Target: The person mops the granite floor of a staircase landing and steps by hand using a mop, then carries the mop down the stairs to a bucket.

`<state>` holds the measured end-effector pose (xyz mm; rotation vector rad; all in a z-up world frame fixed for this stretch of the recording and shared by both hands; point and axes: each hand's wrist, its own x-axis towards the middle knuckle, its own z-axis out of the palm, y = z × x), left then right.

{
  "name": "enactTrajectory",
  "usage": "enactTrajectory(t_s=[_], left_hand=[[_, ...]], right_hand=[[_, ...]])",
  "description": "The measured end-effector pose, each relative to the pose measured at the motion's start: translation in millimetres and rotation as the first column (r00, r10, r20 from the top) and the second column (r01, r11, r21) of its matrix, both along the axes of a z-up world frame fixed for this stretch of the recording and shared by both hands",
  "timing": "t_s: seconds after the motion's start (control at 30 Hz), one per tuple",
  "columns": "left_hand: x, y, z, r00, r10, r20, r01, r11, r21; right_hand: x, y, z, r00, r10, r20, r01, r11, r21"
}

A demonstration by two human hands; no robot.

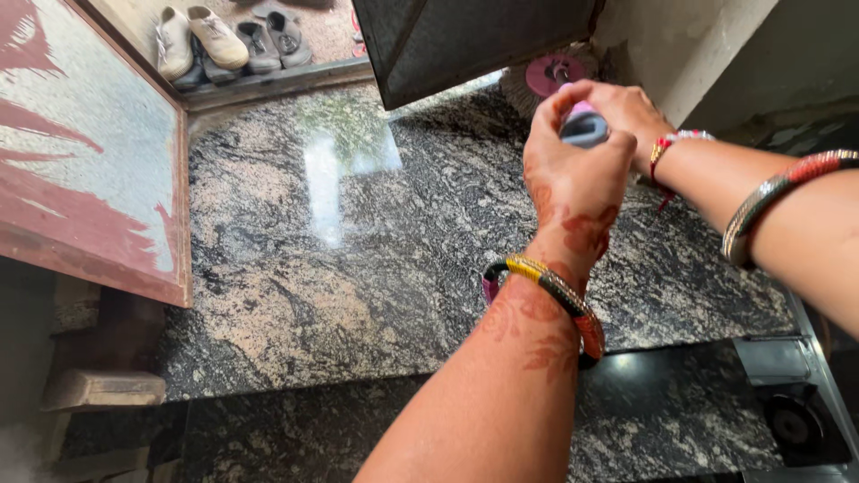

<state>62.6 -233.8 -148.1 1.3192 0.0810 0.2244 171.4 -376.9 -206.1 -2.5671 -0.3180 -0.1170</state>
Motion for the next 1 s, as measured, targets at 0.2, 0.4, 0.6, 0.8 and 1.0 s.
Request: enactTrajectory(t_s=[0.2,0.4,0.6,0.8,1.0], left_hand=[[-36,0,-6,0.999,-0.051,0.009,0.052,0.996,-0.067],[-67,30,15,0.994,-0.102,0.044,0.109,0.974,-0.197],[-67,55,81,0.981,-0.110,0.160,0.122,0.990,-0.065],[-55,90,133,0.914,-0.105,0.391,0.173,0.974,-0.144],[-42,101,130,0.933,0.081,0.350,0.011,0.967,-0.255]], right_hand=[[-41,2,-23,0.988,0.088,0.129,-0.138,0.875,0.464],[-98,43,13,0.956,-0.286,-0.065,0.293,0.947,0.130],[-123,64,65,0.969,-0.226,0.102,0.232,0.971,-0.054],[-133,93,118,0.967,-0.155,0.201,0.190,0.968,-0.166],[-111,123,103,0.954,-0.181,0.239,0.148,0.978,0.150]])
